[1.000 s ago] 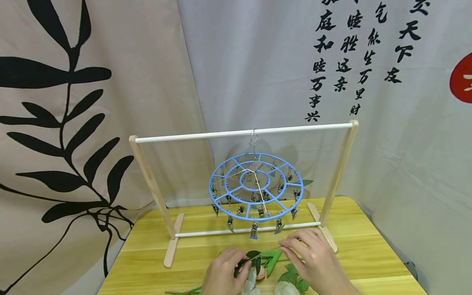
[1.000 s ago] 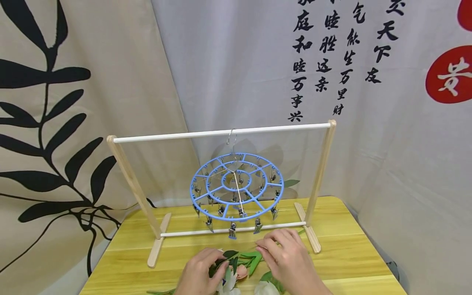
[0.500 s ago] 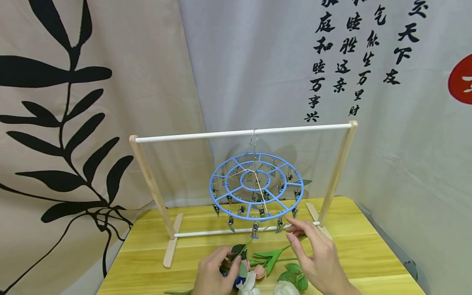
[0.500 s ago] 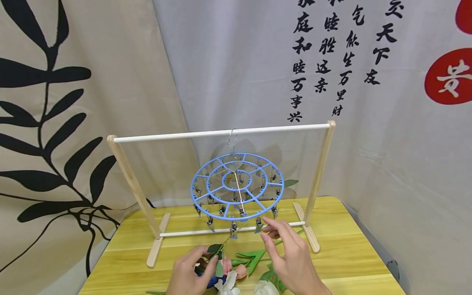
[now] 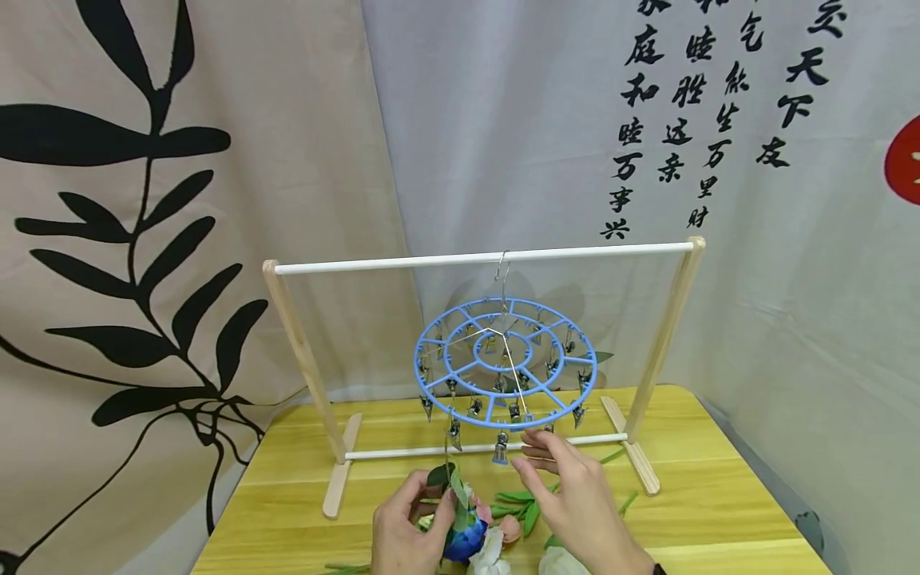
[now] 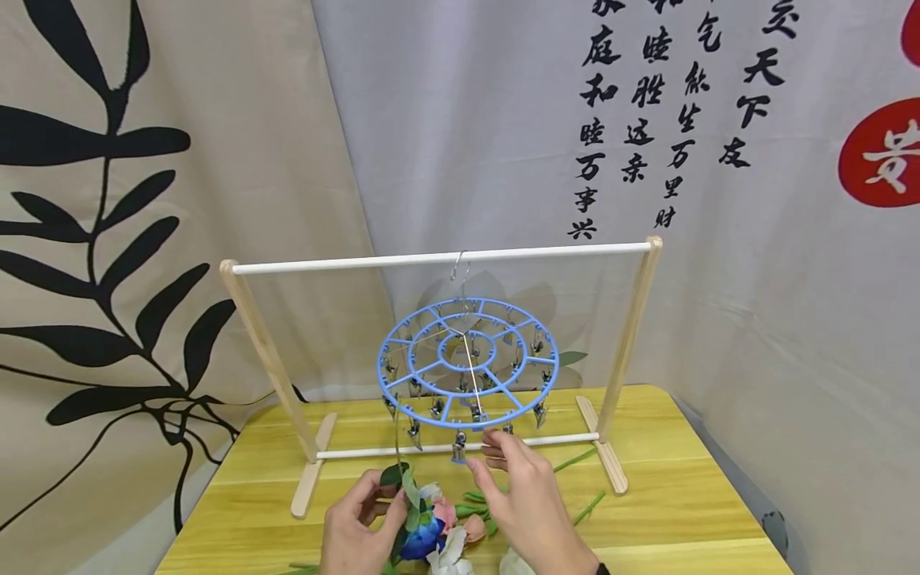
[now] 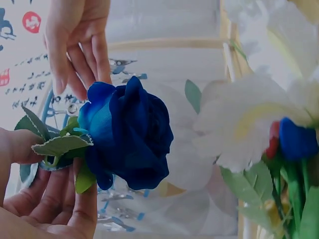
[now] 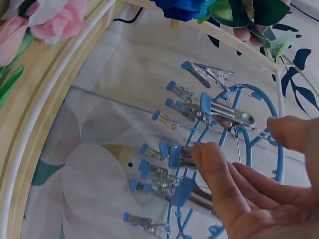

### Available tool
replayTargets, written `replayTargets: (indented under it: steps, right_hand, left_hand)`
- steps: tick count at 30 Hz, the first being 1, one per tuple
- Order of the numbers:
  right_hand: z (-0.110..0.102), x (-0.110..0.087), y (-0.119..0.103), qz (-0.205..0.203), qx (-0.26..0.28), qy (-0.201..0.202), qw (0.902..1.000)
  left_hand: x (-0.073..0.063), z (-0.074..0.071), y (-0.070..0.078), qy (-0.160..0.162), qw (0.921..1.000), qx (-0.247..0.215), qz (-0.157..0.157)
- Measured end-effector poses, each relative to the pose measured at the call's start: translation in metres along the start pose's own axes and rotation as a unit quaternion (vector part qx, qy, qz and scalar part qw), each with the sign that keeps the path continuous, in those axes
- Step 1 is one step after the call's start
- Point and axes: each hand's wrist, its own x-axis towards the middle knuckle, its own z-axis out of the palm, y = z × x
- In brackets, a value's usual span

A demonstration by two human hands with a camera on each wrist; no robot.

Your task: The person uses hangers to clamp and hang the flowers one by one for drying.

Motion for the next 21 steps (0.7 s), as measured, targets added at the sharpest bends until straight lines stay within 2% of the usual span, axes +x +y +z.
replayTargets:
  steps: [4, 13, 17, 21]
  right_hand:
    - [0.008, 0.005, -0.006, 0.05, 0.024, -0.023, 0.9982]
    - [0.024, 0.016, -0.007, 0.099, 0.029, -0.019, 0.9945]
    - [0.026, 0.018, -0.006, 0.123, 0.056, -0.023, 0.9906]
    - [0.026, 0.021, -0.007, 0.148, 0.093, -0.029, 0.9841]
  left_hand:
    - [-0.002, 0.003, 0.0, 0.008, 0.9989, -0.026, -0.037]
    - [0.001, 0.01, -0.001, -0.009, 0.9899, -0.086, -0.113]
    - [0.003, 0.011, -0.003, -0.013, 0.988, -0.094, -0.122]
    - [0.005, 0.012, -0.005, -0.015, 0.9888, -0.094, -0.115]
